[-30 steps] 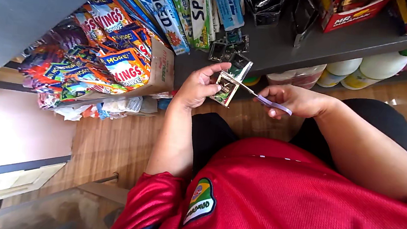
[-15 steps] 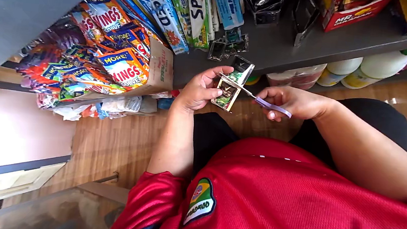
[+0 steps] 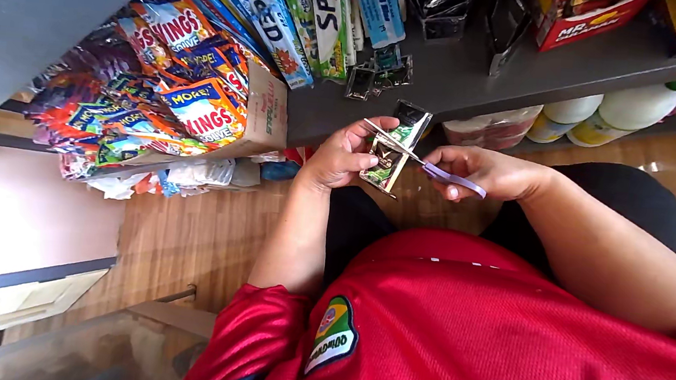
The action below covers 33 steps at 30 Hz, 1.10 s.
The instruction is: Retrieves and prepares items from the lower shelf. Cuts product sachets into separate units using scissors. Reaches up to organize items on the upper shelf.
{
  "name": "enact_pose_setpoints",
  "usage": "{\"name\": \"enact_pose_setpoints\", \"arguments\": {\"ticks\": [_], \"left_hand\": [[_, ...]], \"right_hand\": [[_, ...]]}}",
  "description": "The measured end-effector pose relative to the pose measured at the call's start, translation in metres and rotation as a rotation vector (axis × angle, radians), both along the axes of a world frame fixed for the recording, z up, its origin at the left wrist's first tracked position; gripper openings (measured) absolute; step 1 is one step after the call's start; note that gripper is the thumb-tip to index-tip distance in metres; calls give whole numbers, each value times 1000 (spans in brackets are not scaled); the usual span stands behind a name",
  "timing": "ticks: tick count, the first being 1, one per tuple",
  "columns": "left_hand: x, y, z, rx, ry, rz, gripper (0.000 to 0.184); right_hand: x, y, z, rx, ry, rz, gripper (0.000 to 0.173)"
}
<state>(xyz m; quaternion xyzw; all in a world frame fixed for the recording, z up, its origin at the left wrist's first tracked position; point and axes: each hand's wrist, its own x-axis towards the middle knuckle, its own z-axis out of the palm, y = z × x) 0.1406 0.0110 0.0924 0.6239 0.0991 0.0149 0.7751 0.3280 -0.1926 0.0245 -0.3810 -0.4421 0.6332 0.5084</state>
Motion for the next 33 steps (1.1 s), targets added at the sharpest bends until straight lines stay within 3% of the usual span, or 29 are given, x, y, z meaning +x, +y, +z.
{"name": "enact_pose_setpoints", "arguments": {"ticks": [5,18,26,33], "left_hand": [[0,4,3,21,-5,-46,56],[3,-4,-3,-1,22,-76,58],[11,-6,4,87,110,-119,61],[41,31,-4,335,224,225,66]], "right_hand": [[0,0,2,-13,-14,-13,38],[-3,2,-2,1,-37,-7,45],[-6,5,3,-31,-22,-83,32],[-4,13,-6,-64,-17,-394,41]]}}
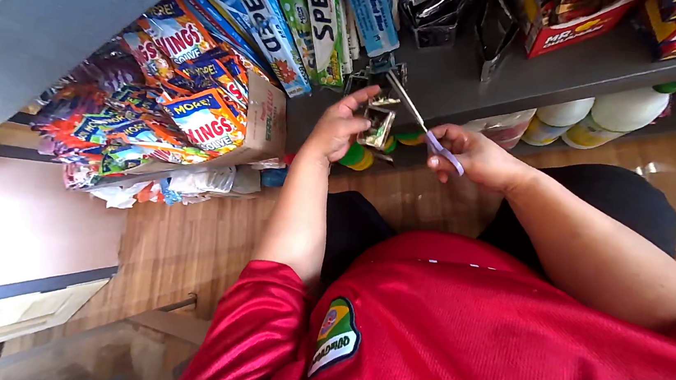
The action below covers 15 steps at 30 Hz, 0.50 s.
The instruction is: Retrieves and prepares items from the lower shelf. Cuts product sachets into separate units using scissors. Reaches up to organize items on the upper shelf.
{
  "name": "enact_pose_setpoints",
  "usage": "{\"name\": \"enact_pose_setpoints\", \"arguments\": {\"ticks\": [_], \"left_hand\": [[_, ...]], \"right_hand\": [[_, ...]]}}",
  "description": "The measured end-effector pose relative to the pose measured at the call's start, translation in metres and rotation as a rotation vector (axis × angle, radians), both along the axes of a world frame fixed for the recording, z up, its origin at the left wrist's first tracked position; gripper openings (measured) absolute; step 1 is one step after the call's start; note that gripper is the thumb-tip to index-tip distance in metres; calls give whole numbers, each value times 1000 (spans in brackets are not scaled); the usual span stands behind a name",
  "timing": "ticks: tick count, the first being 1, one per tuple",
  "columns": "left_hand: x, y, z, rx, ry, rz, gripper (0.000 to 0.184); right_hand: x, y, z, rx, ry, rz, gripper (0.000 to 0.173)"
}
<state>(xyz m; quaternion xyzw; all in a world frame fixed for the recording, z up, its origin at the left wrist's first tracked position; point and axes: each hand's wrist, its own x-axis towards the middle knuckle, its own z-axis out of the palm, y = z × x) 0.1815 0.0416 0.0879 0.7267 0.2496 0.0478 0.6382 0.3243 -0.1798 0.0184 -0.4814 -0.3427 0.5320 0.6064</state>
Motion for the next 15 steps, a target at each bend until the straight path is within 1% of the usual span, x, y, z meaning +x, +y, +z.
{"name": "enact_pose_setpoints", "arguments": {"ticks": [3,6,8,11,13,15], "left_hand": [[19,22,-2,122,57,55,65],[30,37,-3,209,117,163,67],[31,38,-4,249,132,242,70],[24,24,-3,305,126,273,74],[19,4,-1,329,104,261,74],[15,-22,1,318,74,209,73]], "right_hand": [[1,2,-3,1,6,-96,41],[0,3,-3,-8,13,-120,42],[-1,4,-3,-5,-6,-138,43],[-4,5,-3,0,-119,-187,49],[-9,7,-6,33,-188,-230,52],[-15,9,-11,59,-201,-250,55]]}}
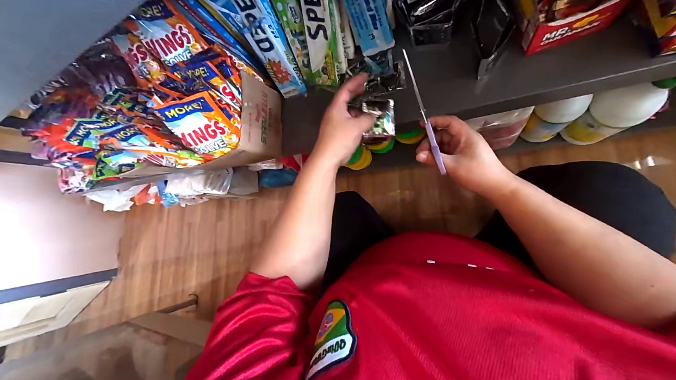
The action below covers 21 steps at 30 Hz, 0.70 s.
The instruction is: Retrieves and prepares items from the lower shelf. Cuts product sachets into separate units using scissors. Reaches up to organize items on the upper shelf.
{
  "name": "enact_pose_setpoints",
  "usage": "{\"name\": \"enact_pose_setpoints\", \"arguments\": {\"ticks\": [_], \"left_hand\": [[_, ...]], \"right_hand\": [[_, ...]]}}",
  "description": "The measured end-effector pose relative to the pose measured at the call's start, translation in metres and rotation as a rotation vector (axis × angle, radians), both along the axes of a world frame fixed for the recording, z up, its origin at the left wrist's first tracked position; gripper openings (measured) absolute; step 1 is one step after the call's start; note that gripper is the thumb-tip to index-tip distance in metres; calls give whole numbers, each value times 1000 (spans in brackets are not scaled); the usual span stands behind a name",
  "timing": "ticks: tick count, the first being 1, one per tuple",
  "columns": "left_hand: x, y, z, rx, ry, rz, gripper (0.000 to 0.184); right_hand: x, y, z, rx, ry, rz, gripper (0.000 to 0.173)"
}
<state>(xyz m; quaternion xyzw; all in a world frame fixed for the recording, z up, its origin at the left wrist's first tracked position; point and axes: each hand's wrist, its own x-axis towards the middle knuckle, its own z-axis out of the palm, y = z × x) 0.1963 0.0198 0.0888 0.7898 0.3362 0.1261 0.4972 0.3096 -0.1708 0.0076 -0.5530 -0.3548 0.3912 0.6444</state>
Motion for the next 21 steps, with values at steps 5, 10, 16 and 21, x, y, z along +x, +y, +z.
{"name": "enact_pose_setpoints", "arguments": {"ticks": [5,10,16,21], "left_hand": [[-5,-48,-6,-43,-73,-125,61],[-9,-62,-14,-164,-234,-271,72],[-13,-56,-10,-91,-188,-187,45],[-27,-13,21,-58,-272,-55,62]], "right_hand": [[-6,1,5,-39,26,-52,52],[-4,0,12,-1,256,-246,51],[7,-5,13,72,329,-162,48],[23,-13,14,-51,140,222,52]]}}
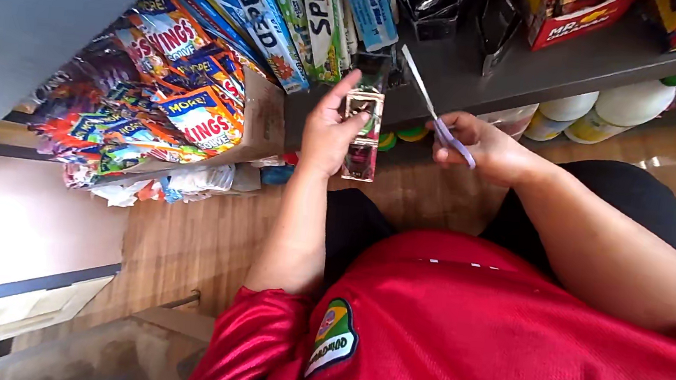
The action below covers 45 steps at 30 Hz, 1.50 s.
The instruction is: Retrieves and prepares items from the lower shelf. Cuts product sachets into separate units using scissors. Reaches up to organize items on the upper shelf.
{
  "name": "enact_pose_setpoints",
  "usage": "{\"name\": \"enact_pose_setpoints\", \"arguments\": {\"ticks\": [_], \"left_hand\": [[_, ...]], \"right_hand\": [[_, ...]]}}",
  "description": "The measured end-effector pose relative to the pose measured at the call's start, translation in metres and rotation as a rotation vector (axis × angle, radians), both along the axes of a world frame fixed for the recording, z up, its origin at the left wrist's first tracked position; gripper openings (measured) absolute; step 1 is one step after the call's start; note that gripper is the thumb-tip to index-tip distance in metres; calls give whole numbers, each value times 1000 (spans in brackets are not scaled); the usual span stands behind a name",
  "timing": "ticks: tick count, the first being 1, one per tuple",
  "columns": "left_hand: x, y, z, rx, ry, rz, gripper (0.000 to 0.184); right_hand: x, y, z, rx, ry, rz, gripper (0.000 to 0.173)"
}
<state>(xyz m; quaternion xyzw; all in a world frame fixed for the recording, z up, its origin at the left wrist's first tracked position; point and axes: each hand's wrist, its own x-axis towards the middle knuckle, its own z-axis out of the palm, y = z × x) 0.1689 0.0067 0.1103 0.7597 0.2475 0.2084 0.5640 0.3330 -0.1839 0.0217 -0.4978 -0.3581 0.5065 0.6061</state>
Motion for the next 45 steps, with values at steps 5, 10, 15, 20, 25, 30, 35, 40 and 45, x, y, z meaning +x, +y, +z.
{"name": "enact_pose_setpoints", "arguments": {"ticks": [5,10,15,20,25,30,35,40,45], "left_hand": [[-19,15,23,16,41,10,65],[-27,6,18,13,156,-183,63],[-22,1,14,-10,178,-279,62],[-17,-2,14,-13,199,-307,61],[-17,-3,14,-34,213,-288,61],[-17,-2,14,-44,222,-302,62],[-17,-4,15,-51,231,-287,62],[-18,-3,13,-69,211,-283,61],[-21,0,11,-116,193,-306,66]], "right_hand": [[3,-6,6,-74,-64,347,51],[3,-6,5,-80,-1,375,46],[2,-6,5,-66,26,379,43],[1,-7,6,-75,15,360,43],[1,-6,8,-78,24,363,43],[1,-6,6,-68,24,363,43],[0,-6,7,-74,13,361,44],[-1,-7,10,-85,-11,353,44],[-1,-6,8,-70,-18,365,43]]}}
